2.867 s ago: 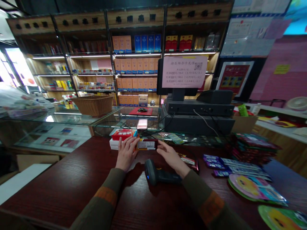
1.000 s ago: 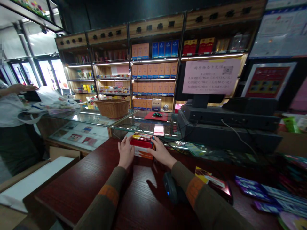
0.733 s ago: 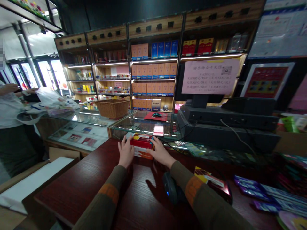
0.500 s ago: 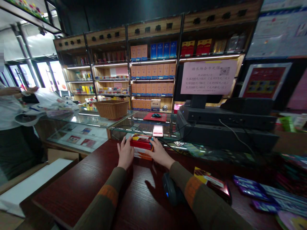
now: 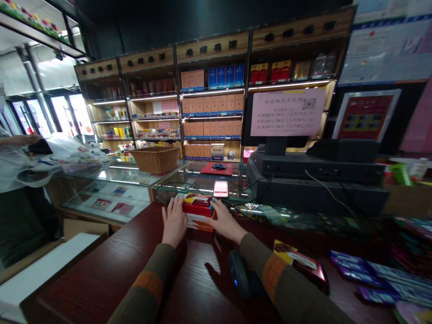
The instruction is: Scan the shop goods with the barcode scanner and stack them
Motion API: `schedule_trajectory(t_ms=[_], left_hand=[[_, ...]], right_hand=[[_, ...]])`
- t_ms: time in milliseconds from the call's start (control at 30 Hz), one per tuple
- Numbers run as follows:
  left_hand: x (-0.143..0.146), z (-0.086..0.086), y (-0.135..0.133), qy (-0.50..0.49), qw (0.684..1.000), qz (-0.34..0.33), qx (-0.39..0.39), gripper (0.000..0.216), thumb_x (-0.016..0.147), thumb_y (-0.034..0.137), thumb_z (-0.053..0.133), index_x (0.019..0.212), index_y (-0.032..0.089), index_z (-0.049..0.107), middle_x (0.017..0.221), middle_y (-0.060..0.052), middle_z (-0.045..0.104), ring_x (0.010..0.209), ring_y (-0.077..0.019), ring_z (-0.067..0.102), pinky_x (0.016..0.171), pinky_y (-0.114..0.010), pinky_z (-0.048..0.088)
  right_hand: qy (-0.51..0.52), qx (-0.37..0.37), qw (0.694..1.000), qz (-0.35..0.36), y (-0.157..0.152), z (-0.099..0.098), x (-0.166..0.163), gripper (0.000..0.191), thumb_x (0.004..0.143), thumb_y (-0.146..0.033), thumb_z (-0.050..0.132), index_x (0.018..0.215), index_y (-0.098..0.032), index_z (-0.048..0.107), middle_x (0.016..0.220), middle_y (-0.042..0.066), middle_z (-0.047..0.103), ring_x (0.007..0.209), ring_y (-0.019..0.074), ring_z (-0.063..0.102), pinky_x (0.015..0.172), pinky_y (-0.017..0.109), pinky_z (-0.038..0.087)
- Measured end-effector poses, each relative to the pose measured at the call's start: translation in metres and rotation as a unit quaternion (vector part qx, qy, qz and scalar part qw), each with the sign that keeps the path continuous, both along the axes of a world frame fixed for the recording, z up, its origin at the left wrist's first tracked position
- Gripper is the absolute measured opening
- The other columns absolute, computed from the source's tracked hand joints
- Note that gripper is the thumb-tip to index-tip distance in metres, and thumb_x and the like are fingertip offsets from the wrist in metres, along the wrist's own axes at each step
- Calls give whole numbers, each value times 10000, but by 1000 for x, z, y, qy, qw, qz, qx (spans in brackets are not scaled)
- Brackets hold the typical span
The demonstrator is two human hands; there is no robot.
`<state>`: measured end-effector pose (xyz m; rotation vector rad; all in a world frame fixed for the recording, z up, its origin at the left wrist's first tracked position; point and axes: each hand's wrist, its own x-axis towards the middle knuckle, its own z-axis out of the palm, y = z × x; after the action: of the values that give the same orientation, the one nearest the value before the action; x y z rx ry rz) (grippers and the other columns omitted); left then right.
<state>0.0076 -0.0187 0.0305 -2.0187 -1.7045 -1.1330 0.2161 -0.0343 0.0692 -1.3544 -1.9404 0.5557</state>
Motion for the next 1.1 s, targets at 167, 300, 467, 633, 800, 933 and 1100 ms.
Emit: schedule_trajectory(t_ms=[167,300,467,633,800,933,1100], left_hand=[[1,5,-7,-2,999,0,33,563,867,134,438,1428,181,443,1524,-152,457,1443,-319,360,1172,-638,235],[9,9,-15,-6,999,-14,43,500,869,133,447,1358,212,516,1439,-130,548,1384,-297,435,1174,-611,247],[22,12,-26,-4,998,-53,40,446,861,119,472,1273,242,591,1385,-97,584,1343,-281,458,1184,-602,221],[35,12,-33,1,997,-69,31,411,858,111,494,1194,287,652,1379,-61,578,1335,-289,451,1180,-596,225],[50,16,-38,6,993,-112,38,380,870,122,502,1169,291,665,1376,-63,573,1325,-293,445,1168,-593,243],[69,18,-42,7,987,-160,27,344,873,120,498,1138,261,668,1367,-74,576,1336,-284,432,1148,-562,296],[94,18,-44,1,980,-197,5,302,889,130,492,1095,250,678,1316,-77,600,1279,-274,474,1104,-548,343]], right_hand=[[6,12,1000,3,-4,1,8,770,794,-420,710,1464,-127,468,1575,169,374,1503,335,234,1222,488,205],[9,9,1000,6,-13,2,16,755,801,-398,700,1465,-124,466,1564,164,396,1501,348,236,1218,501,209],[-10,-12,1000,-1,-28,4,29,742,820,-352,664,1476,-84,441,1558,166,405,1502,343,233,1221,479,211],[-28,-20,999,-22,-37,-1,52,687,845,-374,637,1447,-80,483,1533,177,439,1490,323,279,1216,464,228],[-12,10,1000,-25,-43,-15,82,597,849,-380,637,1386,-131,562,1476,157,520,1455,304,359,1205,466,258],[-3,31,999,-23,-53,-23,106,529,862,-345,606,1347,-134,599,1433,153,563,1413,303,420,1194,487,278],[19,56,998,-22,-68,-22,139,458,854,-260,579,1298,-169,640,1379,123,612,1328,262,515,1174,462,325]])
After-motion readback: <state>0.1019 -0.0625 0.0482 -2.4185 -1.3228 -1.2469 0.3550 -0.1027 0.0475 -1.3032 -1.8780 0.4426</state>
